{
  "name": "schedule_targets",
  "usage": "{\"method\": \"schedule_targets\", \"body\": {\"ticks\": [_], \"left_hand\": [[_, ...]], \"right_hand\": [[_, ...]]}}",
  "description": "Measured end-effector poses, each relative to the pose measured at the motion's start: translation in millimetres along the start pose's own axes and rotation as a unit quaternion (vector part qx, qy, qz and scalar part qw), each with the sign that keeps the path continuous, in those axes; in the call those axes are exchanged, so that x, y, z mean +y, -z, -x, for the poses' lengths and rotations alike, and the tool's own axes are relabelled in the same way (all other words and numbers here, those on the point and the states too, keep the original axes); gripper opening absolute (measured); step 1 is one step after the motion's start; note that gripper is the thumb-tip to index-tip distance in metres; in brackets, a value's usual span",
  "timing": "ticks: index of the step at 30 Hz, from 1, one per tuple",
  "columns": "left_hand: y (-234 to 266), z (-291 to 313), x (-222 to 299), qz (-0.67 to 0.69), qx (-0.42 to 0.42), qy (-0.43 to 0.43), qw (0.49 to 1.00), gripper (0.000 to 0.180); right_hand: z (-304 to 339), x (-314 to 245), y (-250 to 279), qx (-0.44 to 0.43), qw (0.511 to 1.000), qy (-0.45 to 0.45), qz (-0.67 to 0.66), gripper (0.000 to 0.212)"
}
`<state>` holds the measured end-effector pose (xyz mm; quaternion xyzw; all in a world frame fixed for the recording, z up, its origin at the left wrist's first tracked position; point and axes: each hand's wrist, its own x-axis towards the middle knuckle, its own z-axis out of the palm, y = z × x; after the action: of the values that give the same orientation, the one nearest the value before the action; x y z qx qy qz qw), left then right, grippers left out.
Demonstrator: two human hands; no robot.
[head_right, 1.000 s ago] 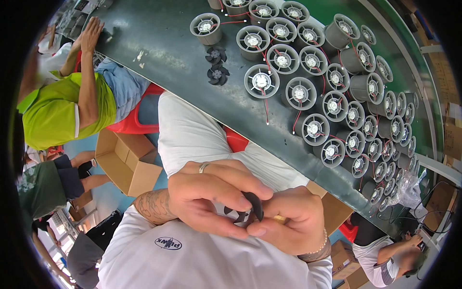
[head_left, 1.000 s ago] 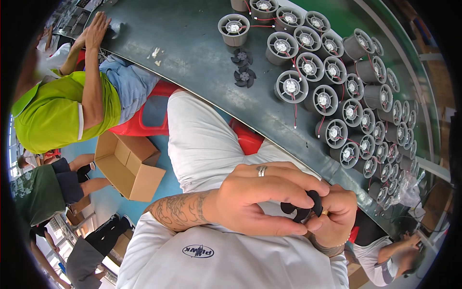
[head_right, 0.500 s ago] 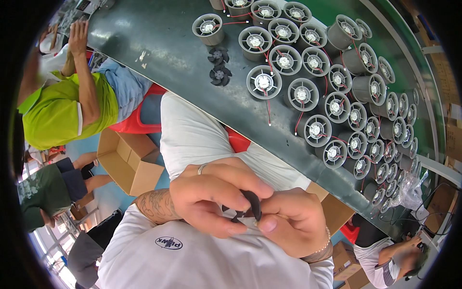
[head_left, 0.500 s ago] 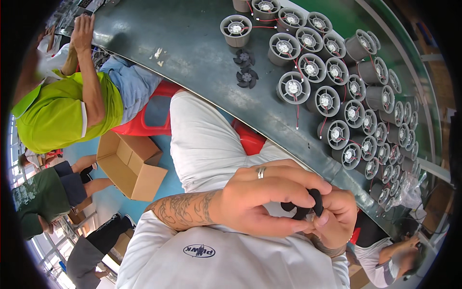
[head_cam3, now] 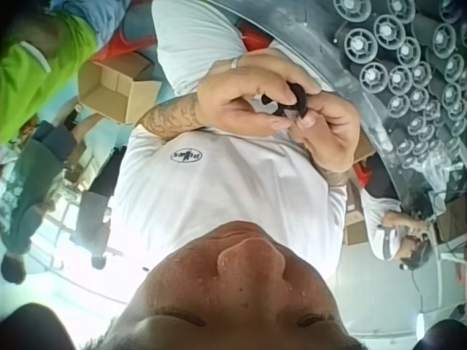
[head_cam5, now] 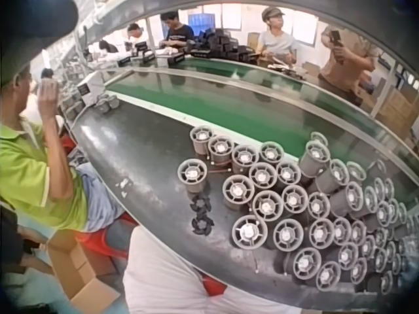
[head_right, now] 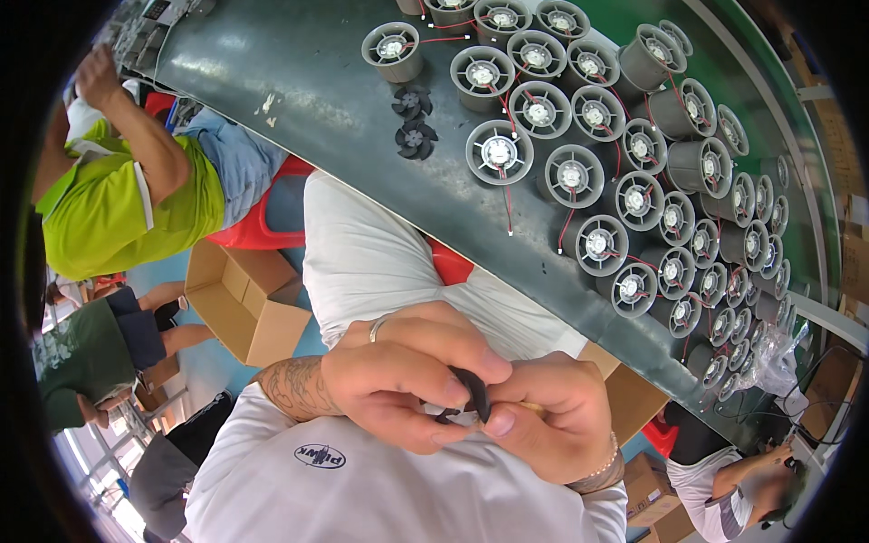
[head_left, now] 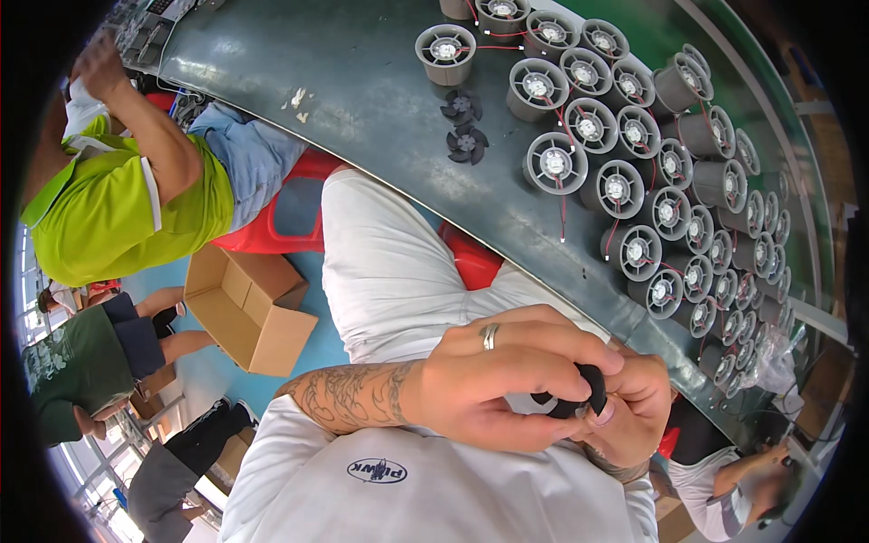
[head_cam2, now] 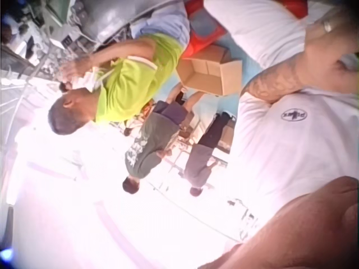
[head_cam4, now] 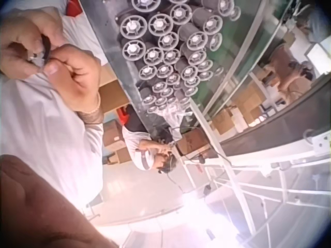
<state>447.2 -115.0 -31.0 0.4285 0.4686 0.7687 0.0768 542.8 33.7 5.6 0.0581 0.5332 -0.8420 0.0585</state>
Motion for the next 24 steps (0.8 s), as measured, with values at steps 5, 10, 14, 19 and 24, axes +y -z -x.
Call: {"method": "schedule_targets", "body": {"ticks": [5, 10, 14, 19, 24], "left_hand": [[-0.6, 1.7, -0.7, 0.001, 0.002, -0.016, 1.000, 0.035], [-0.7, 2.8, -1.6, 0.009, 0.001, -0.014, 1.000, 0.035], [-0.3, 3.6, -2.4, 0.018, 0.000, -0.017, 1.000, 0.034], [0.9, 2.0, -2.8, 0.025, 0.000, -0.023, 0.999, 0.031], [0.4, 3.2, -3.6, 0.044, 0.001, -0.020, 0.999, 0.030]], "right_hand": [[2.6, 0.2, 2.0, -0.011, 0.999, -0.024, -0.032, 0.017], [3.4, 1.0, 0.7, 0.000, 0.998, -0.033, -0.050, 0.018], [2.4, 3.5, -0.3, 0.000, 0.998, -0.016, -0.055, 0.018], [3.0, 4.0, -0.1, 0.003, 0.999, -0.007, -0.039, 0.019], [3.2, 2.3, 0.2, 0.002, 0.999, -0.019, -0.033, 0.021]]}}
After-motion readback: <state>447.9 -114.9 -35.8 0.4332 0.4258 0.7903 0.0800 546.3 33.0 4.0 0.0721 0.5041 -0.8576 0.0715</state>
